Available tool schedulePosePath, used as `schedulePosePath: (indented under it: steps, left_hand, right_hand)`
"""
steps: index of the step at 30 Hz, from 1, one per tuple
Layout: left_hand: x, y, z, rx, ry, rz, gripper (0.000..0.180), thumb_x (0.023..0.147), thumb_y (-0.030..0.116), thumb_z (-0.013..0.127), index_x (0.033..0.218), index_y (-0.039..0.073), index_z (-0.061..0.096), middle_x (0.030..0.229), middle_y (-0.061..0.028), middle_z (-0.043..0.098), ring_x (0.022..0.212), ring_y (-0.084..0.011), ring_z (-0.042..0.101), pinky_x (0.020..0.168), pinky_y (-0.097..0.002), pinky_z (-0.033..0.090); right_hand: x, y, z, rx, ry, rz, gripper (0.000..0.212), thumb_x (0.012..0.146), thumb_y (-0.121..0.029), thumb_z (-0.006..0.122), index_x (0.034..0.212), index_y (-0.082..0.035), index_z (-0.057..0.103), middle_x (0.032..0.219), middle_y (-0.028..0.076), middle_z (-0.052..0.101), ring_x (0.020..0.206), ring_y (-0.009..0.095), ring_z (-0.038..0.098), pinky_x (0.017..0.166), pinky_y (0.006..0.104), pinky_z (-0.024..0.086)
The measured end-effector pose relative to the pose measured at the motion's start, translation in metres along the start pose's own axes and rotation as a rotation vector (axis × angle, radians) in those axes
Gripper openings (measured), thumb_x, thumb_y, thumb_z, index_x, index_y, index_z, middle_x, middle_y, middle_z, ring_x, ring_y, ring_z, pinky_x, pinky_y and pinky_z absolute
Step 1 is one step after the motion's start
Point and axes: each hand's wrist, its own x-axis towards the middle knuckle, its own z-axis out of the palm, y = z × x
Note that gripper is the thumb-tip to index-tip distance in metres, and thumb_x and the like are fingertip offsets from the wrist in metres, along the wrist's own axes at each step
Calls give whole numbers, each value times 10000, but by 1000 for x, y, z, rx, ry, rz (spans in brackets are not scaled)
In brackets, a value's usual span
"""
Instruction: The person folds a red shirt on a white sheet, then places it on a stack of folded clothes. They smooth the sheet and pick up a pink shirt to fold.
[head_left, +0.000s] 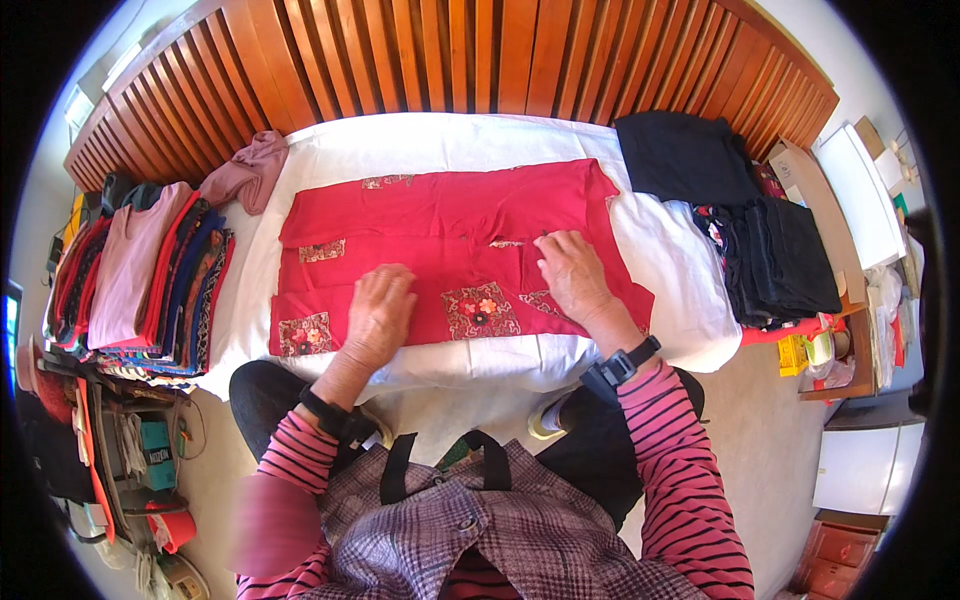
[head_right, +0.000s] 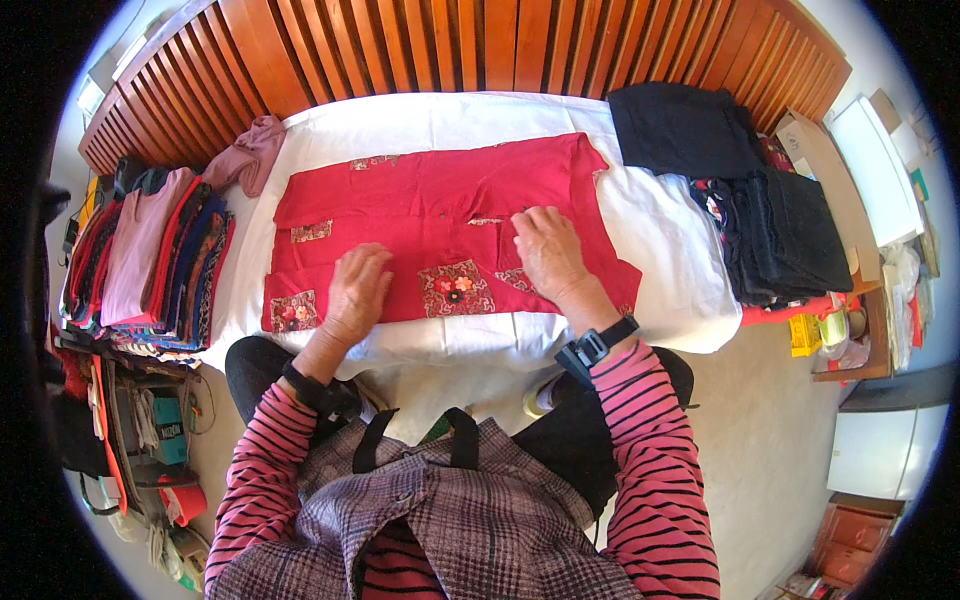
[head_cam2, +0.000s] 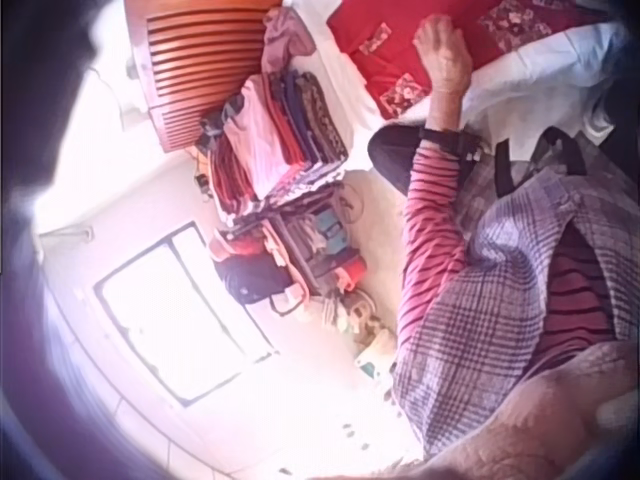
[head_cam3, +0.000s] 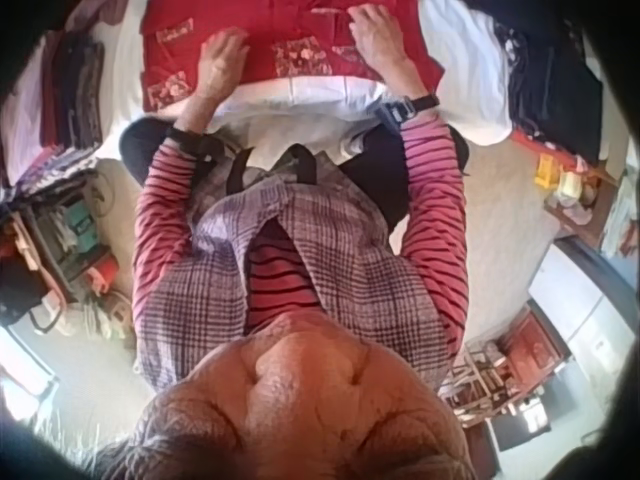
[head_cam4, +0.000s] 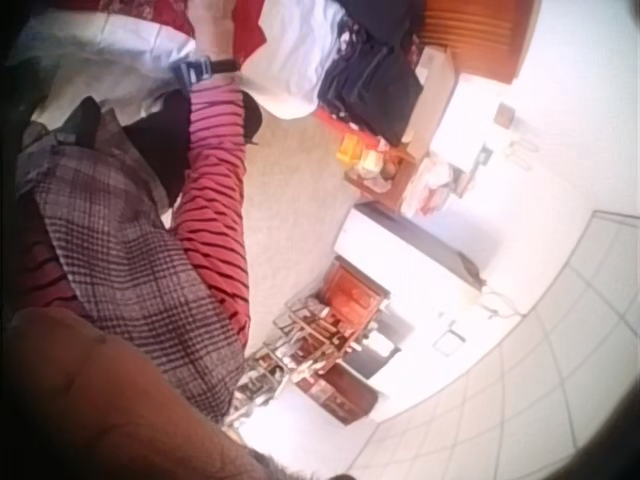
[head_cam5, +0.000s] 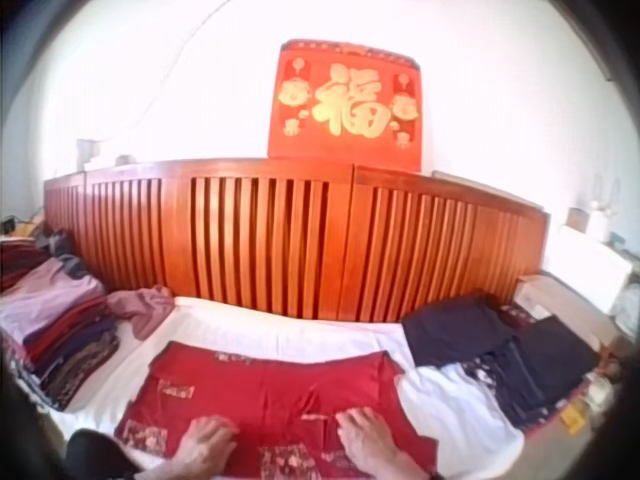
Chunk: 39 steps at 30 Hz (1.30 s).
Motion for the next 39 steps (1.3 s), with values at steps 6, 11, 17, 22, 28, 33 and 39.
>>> schedulePosePath:
  steps: [6, 11, 17, 22, 28, 33, 39]
  left_hand:
    - [4, 46, 26, 8, -257, 98, 595, 874, 334, 694, 1387, 83, 526, 1459, -151, 454, 1381, -338, 405, 1135, -534, 304]
    - [5, 47, 32, 53, -312, 83, 688, 867, 451, 687, 1425, 96, 497, 1510, -143, 388, 1427, -354, 323, 1151, -601, 231]
    - [8, 64, 36, 44, -243, 55, 671, 878, 384, 700, 1431, 74, 481, 1532, -163, 372, 1435, -374, 327, 1169, -567, 231]
    - [15, 89, 47, -80, -237, 142, 688, 866, 329, 726, 1424, 22, 464, 1517, -179, 397, 1418, -387, 361, 1163, -552, 266]
    - [20, 104, 57, -112, -278, 136, 684, 870, 335, 718, 1417, 12, 461, 1521, -187, 381, 1421, -394, 348, 1159, -554, 270]
    - [24, 101, 64, -76, -313, 124, 710, 877, 379, 702, 1428, 8, 448, 1515, -196, 380, 1427, -399, 332, 1164, -553, 262]
    - [22, 104, 66, -15, -326, 127, 735, 866, 414, 703, 1423, 4, 456, 1511, -197, 386, 1427, -391, 331, 1167, -555, 256]
  right_hand:
    - [-11, 40, -32, -67, -129, 333, 315, 880, -169, 684, 1161, -38, 625, 1157, 178, 639, 1112, 359, 592, 946, 442, 505]
    - [-27, 68, -65, -175, -426, 610, 459, 932, -391, 643, 1211, -28, 621, 1219, 185, 643, 1159, 348, 605, 955, 451, 508]
    - [-36, 69, -81, -94, -573, 712, 464, 937, -436, 625, 1164, -31, 637, 1212, 176, 658, 1156, 334, 618, 956, 441, 496]
    - [-43, 75, -82, 11, -582, 792, 466, 895, -443, 669, 1138, -47, 649, 1132, 180, 691, 1092, 348, 647, 935, 430, 498]
    - [-47, 83, -76, 35, -559, 767, 422, 849, -402, 721, 1081, -52, 675, 1081, 188, 705, 1041, 352, 668, 906, 430, 512]
    - [-47, 82, -73, 69, -539, 757, 305, 804, -288, 769, 899, -14, 677, 977, 199, 703, 918, 338, 676, 826, 416, 512]
    - [-50, 88, -66, 132, -376, 772, 251, 787, -208, 743, 864, 14, 656, 847, 204, 682, 806, 329, 670, 755, 408, 514]
